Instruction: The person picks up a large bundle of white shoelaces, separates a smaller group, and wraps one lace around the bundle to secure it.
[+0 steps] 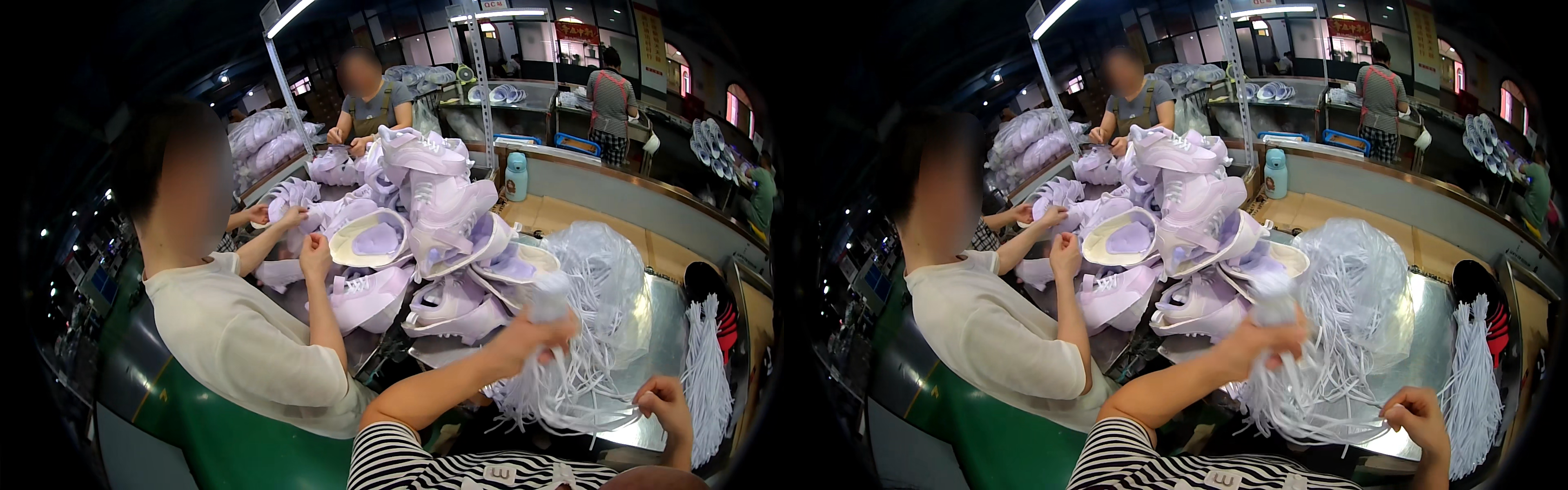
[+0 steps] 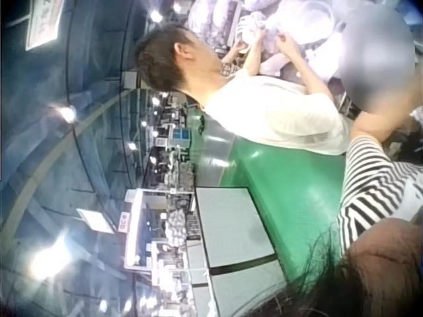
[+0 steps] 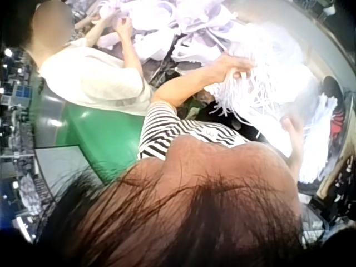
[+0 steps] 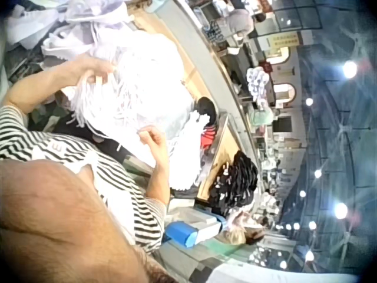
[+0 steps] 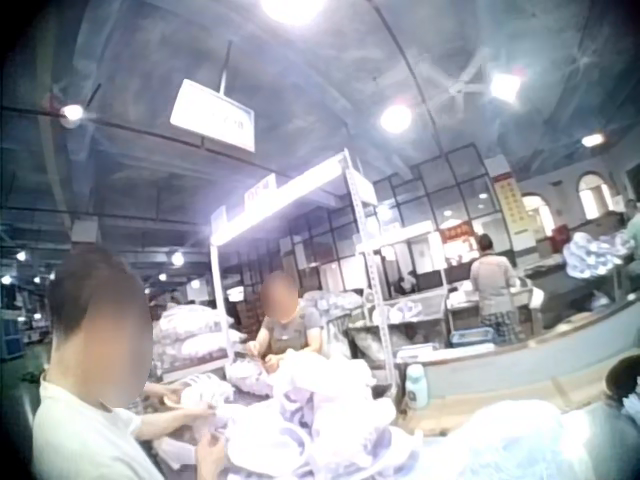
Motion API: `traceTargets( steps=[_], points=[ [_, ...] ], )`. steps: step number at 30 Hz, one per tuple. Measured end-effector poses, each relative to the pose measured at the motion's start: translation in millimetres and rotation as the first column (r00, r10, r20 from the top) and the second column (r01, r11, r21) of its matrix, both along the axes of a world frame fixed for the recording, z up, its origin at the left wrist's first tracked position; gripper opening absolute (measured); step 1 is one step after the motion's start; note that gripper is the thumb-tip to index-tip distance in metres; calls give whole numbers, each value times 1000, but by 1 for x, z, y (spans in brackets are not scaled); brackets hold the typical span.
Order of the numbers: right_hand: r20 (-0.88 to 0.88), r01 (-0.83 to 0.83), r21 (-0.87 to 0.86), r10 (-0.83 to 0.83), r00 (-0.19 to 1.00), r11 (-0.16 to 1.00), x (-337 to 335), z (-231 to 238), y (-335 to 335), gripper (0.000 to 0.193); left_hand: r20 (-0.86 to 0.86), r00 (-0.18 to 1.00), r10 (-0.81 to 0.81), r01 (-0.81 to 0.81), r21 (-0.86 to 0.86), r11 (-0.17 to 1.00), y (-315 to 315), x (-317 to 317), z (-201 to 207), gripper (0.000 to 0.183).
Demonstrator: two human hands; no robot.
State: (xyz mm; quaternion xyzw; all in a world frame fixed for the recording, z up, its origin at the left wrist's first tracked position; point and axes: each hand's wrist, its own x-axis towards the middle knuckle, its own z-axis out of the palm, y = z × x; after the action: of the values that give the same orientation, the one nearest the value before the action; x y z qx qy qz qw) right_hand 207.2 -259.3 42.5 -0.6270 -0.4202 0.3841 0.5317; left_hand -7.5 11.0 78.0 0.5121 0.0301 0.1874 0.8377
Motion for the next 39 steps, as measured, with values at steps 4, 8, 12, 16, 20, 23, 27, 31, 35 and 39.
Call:
traceTargets(
  steps=[4, 8, 12, 16, 20, 23, 27, 31, 35, 39],
  points=[
    [-167, 241, 104, -221, 961, 965, 17, -18, -30, 10, 86, 981, 174, -174, -13, 985, 29, -18, -1, 17],
    [-196, 154, 135, -126, 972, 979, -7, -16, -3, 11, -155, 988, 17, 82, 614, 785, -7, 0, 2, 30],
    [64, 54, 292, -76, 995, 955, -19, 2, 13, 11, -18, 995, 102, -71, 598, 798, -20, 6, 18, 28],
    [38, 164, 377, -192, 981, 912, -4, -7, 1, 9, 28, 978, 206, -198, 424, 884, -7, 6, 41, 26],
    [-85, 197, 397, -177, 980, 896, 9, -23, -14, 22, 119, 940, 319, -336, 478, 812, 8, 9, 41, 23],
    [-208, 251, 366, -185, 961, 896, 20, -33, -33, 29, 161, 909, 383, -416, 339, 844, 24, 10, 47, 23],
    [-328, 252, 376, -126, 936, 892, 26, -40, -57, 25, 247, 827, 505, -528, 33, 849, 58, 12, 48, 25],
    [-266, 232, 303, -152, 952, 924, 23, -51, -69, 14, 261, 823, 505, -473, -178, 863, 76, 14, 40, 24],
    [94, 137, -74, -130, 987, 988, -6, -36, -56, 9, 270, 819, 507, -477, -172, 862, 77, 21, 35, 24],
    [497, 150, -22, -120, 859, 988, -18, -49, -41, 6, 277, 807, 521, -495, -162, 854, 77, 23, 38, 23]
  ],
)
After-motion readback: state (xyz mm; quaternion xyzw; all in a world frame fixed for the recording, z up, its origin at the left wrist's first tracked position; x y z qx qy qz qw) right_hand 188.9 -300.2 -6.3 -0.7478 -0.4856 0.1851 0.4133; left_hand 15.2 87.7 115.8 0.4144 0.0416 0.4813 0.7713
